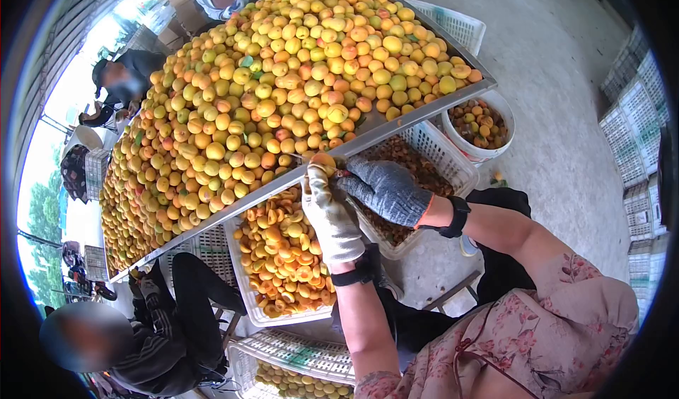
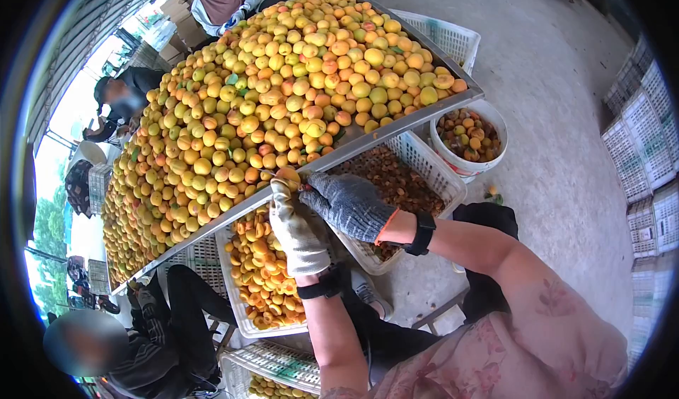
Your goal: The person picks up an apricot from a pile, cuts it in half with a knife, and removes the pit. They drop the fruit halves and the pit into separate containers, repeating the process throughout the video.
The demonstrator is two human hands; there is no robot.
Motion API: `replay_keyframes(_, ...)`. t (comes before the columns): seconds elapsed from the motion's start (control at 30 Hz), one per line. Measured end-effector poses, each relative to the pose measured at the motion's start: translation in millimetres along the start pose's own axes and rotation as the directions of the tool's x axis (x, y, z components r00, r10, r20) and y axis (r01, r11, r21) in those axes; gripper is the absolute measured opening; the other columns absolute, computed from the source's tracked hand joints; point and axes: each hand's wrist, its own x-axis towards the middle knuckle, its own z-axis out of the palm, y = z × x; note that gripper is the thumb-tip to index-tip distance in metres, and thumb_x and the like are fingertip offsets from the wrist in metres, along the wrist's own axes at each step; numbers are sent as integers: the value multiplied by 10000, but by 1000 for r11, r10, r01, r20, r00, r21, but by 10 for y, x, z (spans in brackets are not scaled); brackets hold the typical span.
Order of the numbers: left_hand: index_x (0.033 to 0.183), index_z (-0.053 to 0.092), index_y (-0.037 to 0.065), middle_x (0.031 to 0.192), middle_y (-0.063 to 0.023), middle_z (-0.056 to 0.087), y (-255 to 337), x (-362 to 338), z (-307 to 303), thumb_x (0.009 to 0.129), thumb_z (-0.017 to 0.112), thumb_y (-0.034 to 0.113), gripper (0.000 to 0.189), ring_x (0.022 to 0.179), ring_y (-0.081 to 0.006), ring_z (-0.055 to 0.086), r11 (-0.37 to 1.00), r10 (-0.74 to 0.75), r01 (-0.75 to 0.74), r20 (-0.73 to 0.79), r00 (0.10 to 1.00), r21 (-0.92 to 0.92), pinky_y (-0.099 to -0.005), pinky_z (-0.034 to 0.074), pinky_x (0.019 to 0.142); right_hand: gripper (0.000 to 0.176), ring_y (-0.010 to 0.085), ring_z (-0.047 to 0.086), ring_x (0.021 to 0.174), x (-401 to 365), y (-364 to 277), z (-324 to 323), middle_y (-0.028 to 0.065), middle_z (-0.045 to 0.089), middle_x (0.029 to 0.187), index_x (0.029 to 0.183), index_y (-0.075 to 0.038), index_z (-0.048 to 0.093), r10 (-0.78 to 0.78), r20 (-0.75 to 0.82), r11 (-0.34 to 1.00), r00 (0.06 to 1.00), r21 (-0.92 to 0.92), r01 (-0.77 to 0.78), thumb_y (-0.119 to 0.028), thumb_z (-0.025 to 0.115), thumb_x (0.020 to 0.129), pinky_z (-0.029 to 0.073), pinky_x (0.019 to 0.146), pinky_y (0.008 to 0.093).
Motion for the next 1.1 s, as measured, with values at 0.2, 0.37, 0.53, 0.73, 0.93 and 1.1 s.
replay_keyframes(0.2,1146,516,29,1049,-121,617,-80,60,46,972,360,515,540,933,-230,607,880,-17,18,5,1000,-474,-383,491,877,180,378,612,696,-112,70,105,177,629,761,916,-46,570,-103,4,989,995,-104,103,-220,577,871,469,598,468)
replay_keyframes(0.37,1165,499,29,1036,-109,606,-6,122,-122,970,366,521,546,939,-231,590,822,65,-142,-156,986,-552,-383,501,847,182,343,615,668,-203,97,-41,158,628,752,918,-47,585,-26,175,990,984,-129,49,-223,604,875,473,592,440)
replay_keyframes(0.53,1079,590,3,891,-73,588,80,-98,84,992,395,377,430,785,-146,522,874,285,-210,-112,952,438,-278,443,758,182,81,489,601,28,150,-158,-16,567,691,934,-62,649,265,74,748,961,613,-253,-238,640,889,387,521,267)
replay_keyframes(0.73,1117,551,-47,937,-118,610,-158,-240,289,965,477,128,244,851,-168,562,597,554,-524,160,817,608,-295,462,796,251,98,496,604,125,251,152,-12,576,659,802,-43,641,469,63,424,881,859,-287,-271,618,905,379,537,291)
replay_keyframes(0.93,1207,475,-44,1065,-104,564,-276,-265,416,1017,400,237,347,933,-141,521,954,260,-225,-173,950,198,-271,435,867,282,304,575,588,120,287,146,146,597,669,811,-37,609,150,-248,958,957,274,-79,-314,638,860,454,568,394)
replay_keyframes(1.1,1148,543,-7,1057,-86,605,-493,-145,275,1001,407,267,340,930,-168,580,973,24,-64,-179,984,-223,-301,468,841,283,339,605,628,125,368,177,146,606,677,836,-56,589,-183,-213,980,960,-114,162,-335,635,850,469,569,432)
